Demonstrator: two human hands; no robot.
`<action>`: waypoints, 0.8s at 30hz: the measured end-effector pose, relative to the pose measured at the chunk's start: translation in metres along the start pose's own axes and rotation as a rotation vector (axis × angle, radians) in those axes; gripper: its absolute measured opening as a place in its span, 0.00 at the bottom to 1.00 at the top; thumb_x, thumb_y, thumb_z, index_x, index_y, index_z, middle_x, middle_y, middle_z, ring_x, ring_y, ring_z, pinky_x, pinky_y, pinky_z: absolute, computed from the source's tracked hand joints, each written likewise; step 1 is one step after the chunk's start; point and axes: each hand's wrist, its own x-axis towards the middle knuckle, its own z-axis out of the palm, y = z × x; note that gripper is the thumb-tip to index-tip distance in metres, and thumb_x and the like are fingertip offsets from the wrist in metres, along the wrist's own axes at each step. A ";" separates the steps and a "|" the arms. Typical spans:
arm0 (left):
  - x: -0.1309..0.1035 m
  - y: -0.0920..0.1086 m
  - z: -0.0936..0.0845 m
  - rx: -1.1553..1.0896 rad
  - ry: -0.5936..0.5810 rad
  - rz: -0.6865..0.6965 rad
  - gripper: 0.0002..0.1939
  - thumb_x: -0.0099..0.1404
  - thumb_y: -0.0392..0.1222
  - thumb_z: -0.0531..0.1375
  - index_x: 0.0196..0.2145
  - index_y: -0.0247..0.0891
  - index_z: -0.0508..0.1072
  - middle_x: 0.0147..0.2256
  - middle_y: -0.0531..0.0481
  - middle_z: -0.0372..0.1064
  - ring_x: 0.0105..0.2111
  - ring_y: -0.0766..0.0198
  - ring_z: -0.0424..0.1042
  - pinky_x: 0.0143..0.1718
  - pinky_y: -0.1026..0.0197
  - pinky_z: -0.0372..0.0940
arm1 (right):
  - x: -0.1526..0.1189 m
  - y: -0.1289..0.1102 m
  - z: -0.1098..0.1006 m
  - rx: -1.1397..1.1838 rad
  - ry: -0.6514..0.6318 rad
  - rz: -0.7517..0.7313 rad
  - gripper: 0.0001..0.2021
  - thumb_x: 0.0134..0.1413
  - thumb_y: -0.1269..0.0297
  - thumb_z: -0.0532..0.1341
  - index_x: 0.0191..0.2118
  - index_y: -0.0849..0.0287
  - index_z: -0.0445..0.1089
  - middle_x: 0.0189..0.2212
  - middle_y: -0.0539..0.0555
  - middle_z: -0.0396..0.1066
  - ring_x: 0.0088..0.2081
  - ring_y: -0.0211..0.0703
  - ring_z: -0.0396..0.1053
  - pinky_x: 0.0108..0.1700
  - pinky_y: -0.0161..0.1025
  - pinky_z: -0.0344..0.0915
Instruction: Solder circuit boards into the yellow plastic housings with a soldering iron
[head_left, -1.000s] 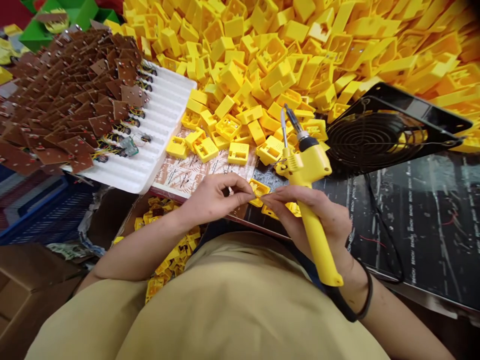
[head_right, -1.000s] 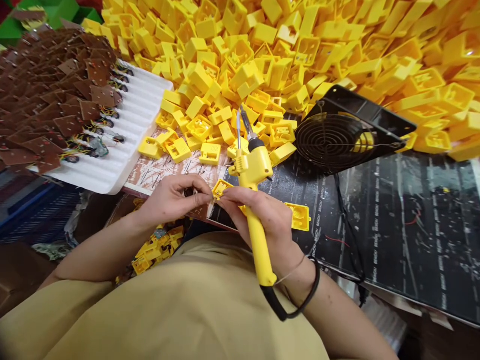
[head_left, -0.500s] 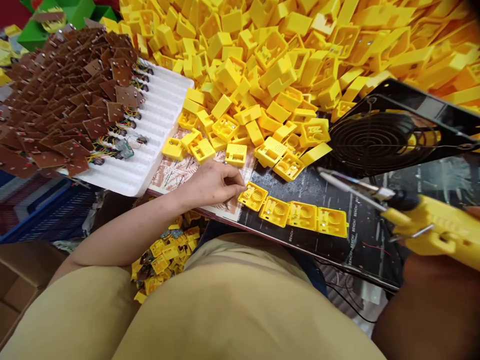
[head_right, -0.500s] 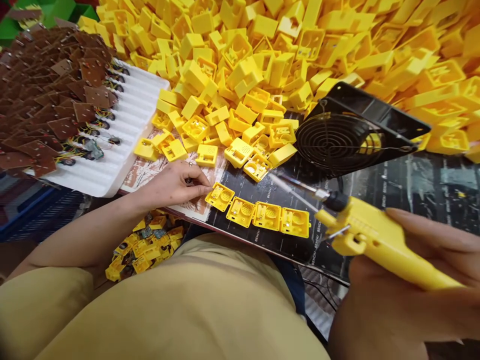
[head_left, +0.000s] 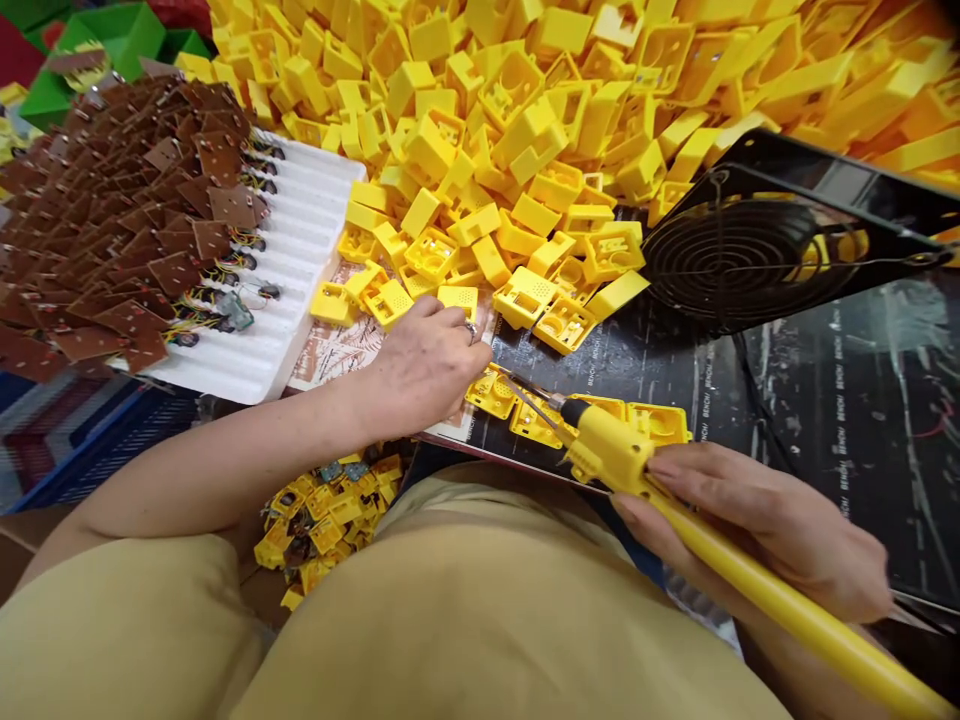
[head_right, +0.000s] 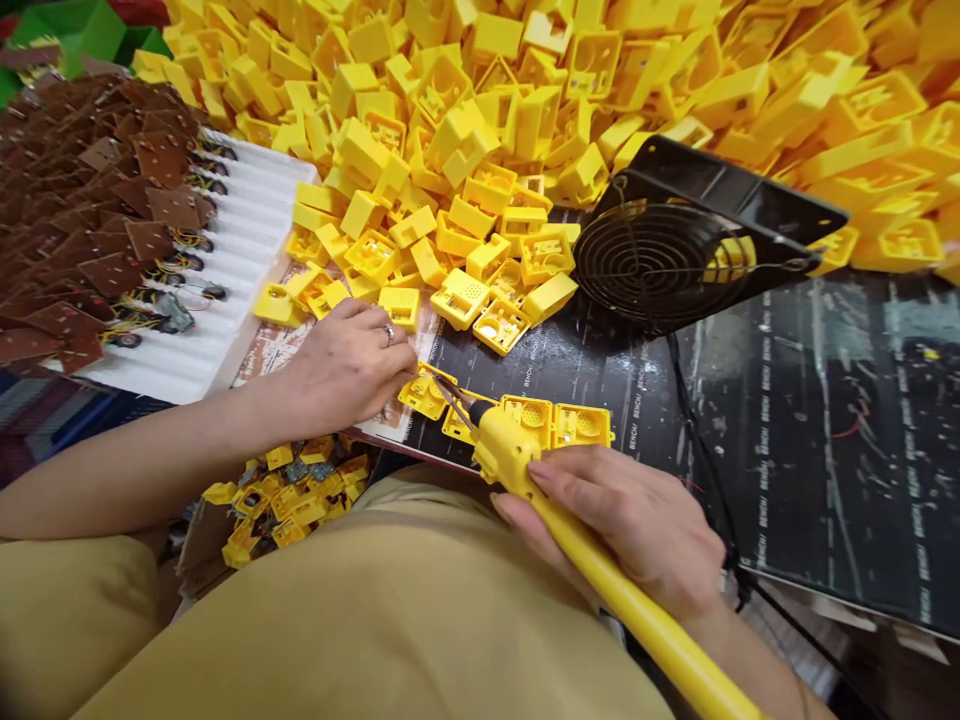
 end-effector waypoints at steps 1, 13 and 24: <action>0.003 0.000 -0.002 0.015 -0.014 0.017 0.08 0.62 0.35 0.57 0.25 0.38 0.71 0.25 0.49 0.71 0.32 0.55 0.71 0.36 0.53 0.61 | 0.005 -0.003 0.001 -0.020 -0.019 -0.071 0.08 0.55 0.66 0.67 0.37 0.56 0.67 0.25 0.47 0.71 0.24 0.34 0.71 0.25 0.27 0.68; -0.008 -0.007 -0.011 -0.066 -0.078 0.074 0.09 0.61 0.35 0.55 0.25 0.39 0.72 0.22 0.51 0.69 0.29 0.59 0.68 0.35 0.55 0.57 | 0.016 -0.013 -0.014 -0.022 -0.164 -0.191 0.04 0.59 0.70 0.63 0.34 0.60 0.67 0.25 0.50 0.70 0.27 0.31 0.71 0.29 0.26 0.69; 0.007 0.002 -0.021 -0.037 -0.303 0.076 0.06 0.57 0.35 0.57 0.25 0.37 0.72 0.23 0.49 0.70 0.33 0.57 0.70 0.36 0.55 0.57 | 0.012 -0.012 -0.007 -0.018 -0.226 -0.237 0.13 0.49 0.77 0.69 0.40 0.63 0.68 0.30 0.51 0.72 0.32 0.34 0.71 0.33 0.32 0.71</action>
